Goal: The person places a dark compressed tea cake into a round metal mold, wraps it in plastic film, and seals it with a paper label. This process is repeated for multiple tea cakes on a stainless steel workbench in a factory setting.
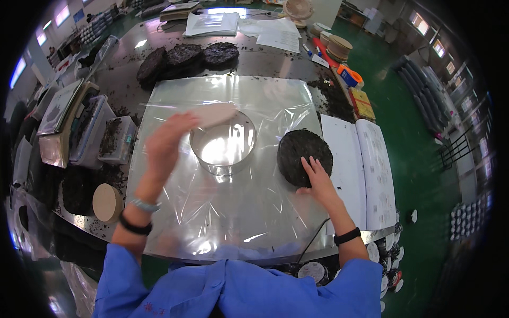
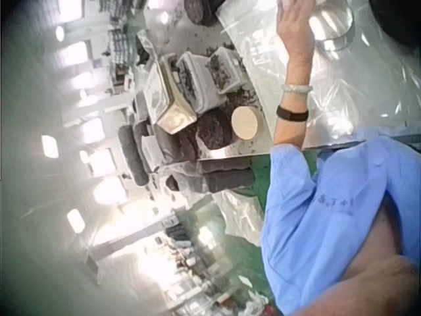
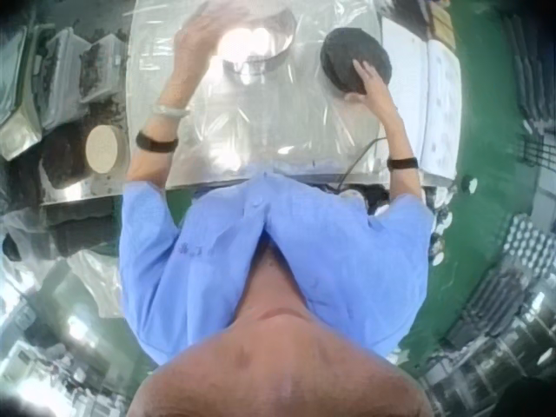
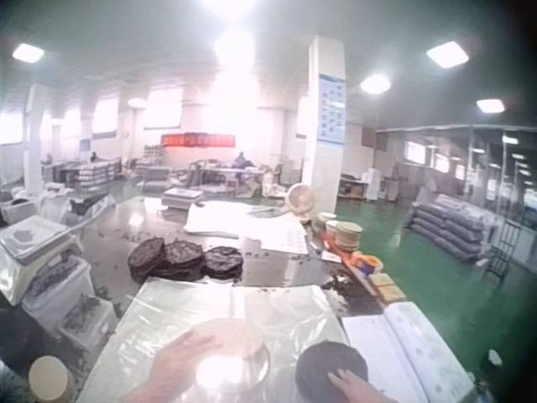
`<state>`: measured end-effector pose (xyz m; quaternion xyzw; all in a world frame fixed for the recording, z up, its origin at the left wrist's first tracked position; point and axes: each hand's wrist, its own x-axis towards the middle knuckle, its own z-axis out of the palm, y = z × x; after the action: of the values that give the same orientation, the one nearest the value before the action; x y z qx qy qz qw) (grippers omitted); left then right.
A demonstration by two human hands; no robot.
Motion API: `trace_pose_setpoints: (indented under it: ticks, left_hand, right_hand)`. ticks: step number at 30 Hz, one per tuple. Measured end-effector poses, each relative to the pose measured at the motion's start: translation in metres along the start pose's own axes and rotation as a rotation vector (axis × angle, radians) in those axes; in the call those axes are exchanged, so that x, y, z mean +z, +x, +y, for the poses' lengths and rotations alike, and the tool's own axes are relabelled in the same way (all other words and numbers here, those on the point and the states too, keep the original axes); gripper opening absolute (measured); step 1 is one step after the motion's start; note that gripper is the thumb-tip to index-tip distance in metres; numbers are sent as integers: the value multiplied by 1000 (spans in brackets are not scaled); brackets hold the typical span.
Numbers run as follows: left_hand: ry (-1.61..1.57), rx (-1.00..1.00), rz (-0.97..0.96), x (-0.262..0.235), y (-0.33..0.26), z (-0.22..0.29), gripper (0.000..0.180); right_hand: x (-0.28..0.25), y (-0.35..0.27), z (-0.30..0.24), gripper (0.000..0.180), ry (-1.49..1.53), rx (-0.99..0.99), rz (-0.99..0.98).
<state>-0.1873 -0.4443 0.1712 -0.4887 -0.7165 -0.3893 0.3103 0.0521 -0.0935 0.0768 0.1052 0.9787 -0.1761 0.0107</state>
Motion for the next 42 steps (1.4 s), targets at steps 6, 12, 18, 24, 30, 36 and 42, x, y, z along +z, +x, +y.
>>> trace_pose_setpoints:
  ticks: [6, 12, 18, 24, 30, 36, 42]
  left_hand:
    - [29, -83, -343, 72, -71, -26, 31]
    - [-149, -370, -483, 43, -55, -19, 30]
    - [-276, -539, -183, 30, -11, -50, 40]
    - [37, -397, -807, 48, -28, -53, 116]
    - [199, -296, -1241, 75, 20, -62, 128]
    - [279, -153, -1337, 119, -17, -82, 119]
    - [338, -163, -1486, 135, -32, -91, 127]
  right_hand:
    - [-29, 10, 16, 52, -193, -213, 510]
    - [-81, 70, -86, 46, 511, -66, 918]
    - [16, 147, -138, 69, 838, 24, 403]
    - [19, 166, -130, 85, -257, -382, 363]
    - [0, 202, -156, 141, -254, -374, -363]
    - [53, 221, -127, 135, -436, -580, -297]
    - [97, 235, -121, 128, -535, -602, -359]
